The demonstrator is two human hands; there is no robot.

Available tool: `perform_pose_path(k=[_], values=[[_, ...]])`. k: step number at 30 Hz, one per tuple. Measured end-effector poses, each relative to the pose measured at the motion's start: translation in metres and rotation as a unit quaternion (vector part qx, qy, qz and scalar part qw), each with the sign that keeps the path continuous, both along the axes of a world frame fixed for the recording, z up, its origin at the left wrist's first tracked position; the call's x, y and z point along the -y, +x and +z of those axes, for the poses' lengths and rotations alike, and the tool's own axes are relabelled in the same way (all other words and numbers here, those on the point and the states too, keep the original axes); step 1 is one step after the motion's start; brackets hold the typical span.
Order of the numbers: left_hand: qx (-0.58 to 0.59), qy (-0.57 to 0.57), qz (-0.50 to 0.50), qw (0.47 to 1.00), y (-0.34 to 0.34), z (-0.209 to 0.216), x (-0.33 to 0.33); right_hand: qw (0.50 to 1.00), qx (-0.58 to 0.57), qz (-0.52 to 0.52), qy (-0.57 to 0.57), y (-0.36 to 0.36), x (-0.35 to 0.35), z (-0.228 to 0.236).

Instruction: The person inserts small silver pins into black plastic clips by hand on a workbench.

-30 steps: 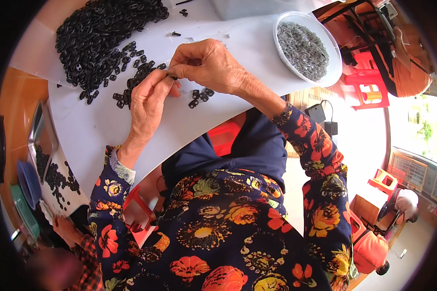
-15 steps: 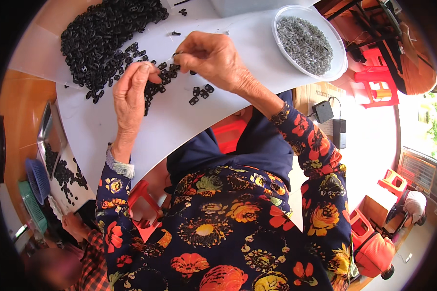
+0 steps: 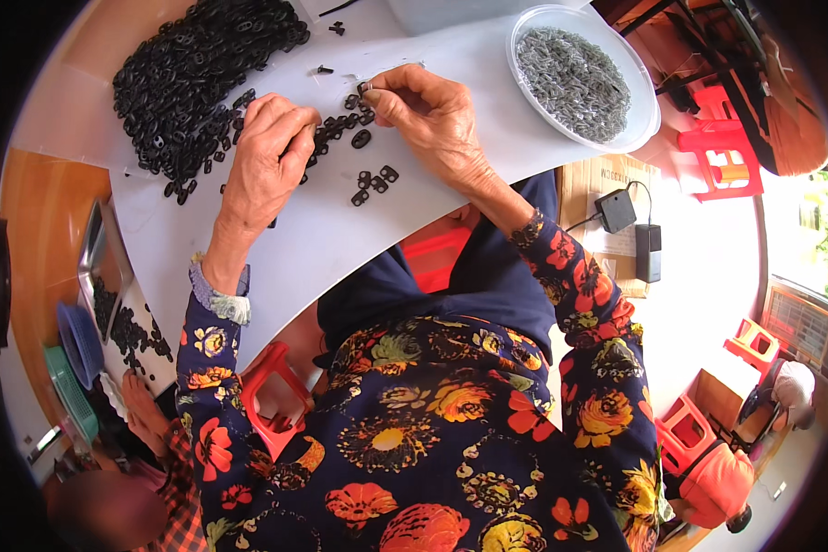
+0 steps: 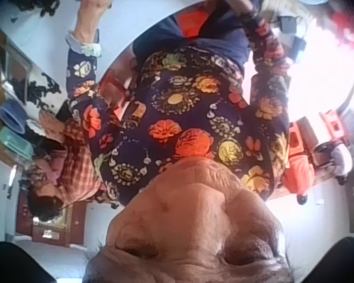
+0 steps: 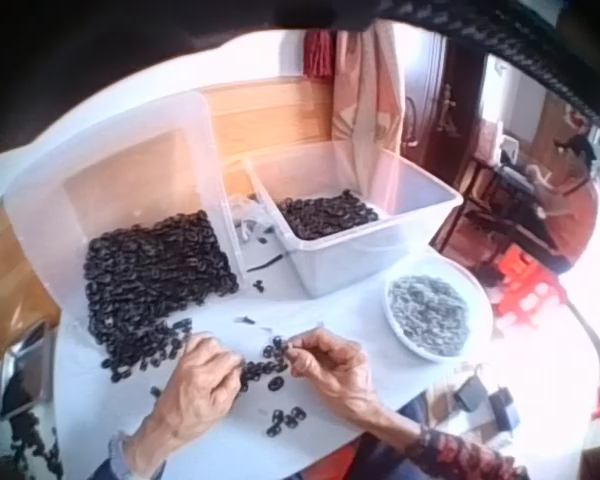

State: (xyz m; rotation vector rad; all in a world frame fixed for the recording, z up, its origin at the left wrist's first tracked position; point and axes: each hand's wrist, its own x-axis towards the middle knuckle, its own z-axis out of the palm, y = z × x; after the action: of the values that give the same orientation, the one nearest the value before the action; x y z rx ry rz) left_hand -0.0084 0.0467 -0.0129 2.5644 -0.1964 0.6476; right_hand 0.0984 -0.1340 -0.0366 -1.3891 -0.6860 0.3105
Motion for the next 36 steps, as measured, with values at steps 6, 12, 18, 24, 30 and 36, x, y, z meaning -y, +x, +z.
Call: perform_pose_path(k=[6,12,18,24,30,36], values=[[-0.051,0.003,-0.040,0.998,0.005,0.002,0.025,0.998,-0.060,0.008,-0.002,0.000,0.002,0.006],[-0.062,0.047,0.019,0.997,0.004,-0.006,0.040,0.999,-0.029,0.000,-0.045,-0.003,0.000,0.009],[-0.078,0.011,0.010,0.997,0.003,-0.009,0.041,0.997,-0.066,0.037,-0.001,-0.005,0.001,0.009],[-0.033,-0.031,-0.006,0.999,-0.001,-0.005,0.035,0.998,-0.047,0.042,0.000,-0.006,0.001,0.010],[-0.064,-0.211,0.017,0.975,-0.001,0.008,0.034,0.994,-0.039,0.095,0.028,-0.003,0.002,0.008],[-0.137,-0.431,0.016,0.892,-0.002,0.010,0.025,0.993,-0.049,0.105,0.016,-0.009,0.002,0.015]])
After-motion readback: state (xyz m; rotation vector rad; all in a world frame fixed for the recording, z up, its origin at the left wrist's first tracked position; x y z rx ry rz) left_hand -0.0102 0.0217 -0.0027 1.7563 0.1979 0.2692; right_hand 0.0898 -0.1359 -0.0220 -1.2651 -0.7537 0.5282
